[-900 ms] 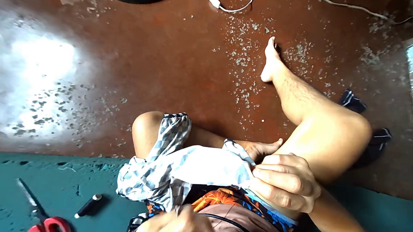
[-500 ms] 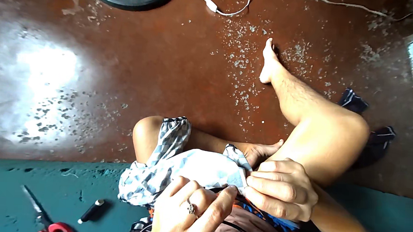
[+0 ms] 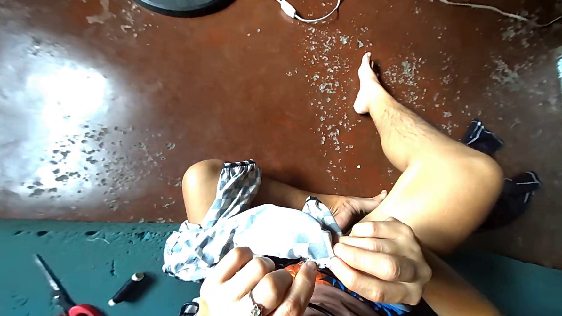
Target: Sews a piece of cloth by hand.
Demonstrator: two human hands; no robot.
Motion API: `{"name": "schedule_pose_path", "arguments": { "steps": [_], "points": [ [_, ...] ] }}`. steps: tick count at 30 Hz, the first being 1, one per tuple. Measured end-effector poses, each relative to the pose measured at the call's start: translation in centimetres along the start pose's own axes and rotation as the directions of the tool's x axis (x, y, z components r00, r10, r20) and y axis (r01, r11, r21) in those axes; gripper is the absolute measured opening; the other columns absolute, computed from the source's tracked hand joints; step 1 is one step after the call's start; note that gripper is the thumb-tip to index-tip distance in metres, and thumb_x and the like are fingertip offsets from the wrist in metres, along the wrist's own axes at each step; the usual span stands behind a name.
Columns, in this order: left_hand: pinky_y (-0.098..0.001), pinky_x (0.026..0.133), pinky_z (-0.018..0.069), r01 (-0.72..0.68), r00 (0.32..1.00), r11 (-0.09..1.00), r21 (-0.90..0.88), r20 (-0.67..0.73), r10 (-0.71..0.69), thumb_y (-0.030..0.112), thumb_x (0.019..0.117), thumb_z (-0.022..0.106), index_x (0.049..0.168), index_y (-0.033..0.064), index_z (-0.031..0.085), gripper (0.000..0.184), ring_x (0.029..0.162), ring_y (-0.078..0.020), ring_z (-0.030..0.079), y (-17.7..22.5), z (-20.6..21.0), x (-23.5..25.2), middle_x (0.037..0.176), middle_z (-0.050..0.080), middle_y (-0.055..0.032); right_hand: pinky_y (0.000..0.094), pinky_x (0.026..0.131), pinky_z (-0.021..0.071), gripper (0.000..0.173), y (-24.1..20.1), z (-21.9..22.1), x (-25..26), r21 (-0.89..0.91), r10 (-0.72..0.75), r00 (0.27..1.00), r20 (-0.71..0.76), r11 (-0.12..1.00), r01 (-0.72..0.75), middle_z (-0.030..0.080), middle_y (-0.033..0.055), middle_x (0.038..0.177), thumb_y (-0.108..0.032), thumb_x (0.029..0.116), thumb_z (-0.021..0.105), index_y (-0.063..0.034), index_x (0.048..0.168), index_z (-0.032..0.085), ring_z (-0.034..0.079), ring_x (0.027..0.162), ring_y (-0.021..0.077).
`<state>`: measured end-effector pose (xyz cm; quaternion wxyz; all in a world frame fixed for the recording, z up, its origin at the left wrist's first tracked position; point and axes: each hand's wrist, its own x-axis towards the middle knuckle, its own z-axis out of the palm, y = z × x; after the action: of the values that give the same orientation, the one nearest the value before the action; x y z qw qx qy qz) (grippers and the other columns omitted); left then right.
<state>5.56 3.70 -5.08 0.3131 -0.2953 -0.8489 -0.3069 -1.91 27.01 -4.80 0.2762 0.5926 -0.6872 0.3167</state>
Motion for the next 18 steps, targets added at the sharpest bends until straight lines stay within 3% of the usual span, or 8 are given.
{"name": "schedule_pose_path", "arguments": {
  "steps": [9, 18],
  "points": [
    [-0.0275, 0.071, 0.0357, 0.049, 0.998, 0.998, -0.027, -0.023, -0.050, 0.026, 0.1011, 0.063, 0.103, 0.0143, 0.062, 0.012, 0.068, -0.0153, 0.043, 0.24, 0.52, -0.29, 0.074, 0.047, -0.0006, 0.0278, 0.076, 0.0527, 0.006, -0.14, 0.05, -0.09, 0.015, 0.002, 1.000, 0.009, 1.000, -0.002, 0.064, 0.0119, 0.091, 0.000, 0.0990, 0.060, 0.0006, 0.103, 0.064, 0.062, 0.079, 0.0191],
    [-0.0288, 0.071, 0.0352, 0.021, 0.999, 1.000, -0.020, -0.026, -0.021, 0.017, 0.0999, 0.062, 0.101, 0.0110, 0.063, 0.006, 0.068, -0.0169, 0.042, 0.36, 0.59, -0.10, 0.076, 0.046, -0.0026, 0.0280, 0.077, 0.0525, 0.007, -0.04, 0.10, -0.19, 0.019, -0.010, 1.000, 0.003, 1.000, 0.010, 0.065, 0.0120, 0.090, 0.000, 0.0990, 0.060, 0.0010, 0.103, 0.065, 0.062, 0.078, 0.0191]
  ]
}}
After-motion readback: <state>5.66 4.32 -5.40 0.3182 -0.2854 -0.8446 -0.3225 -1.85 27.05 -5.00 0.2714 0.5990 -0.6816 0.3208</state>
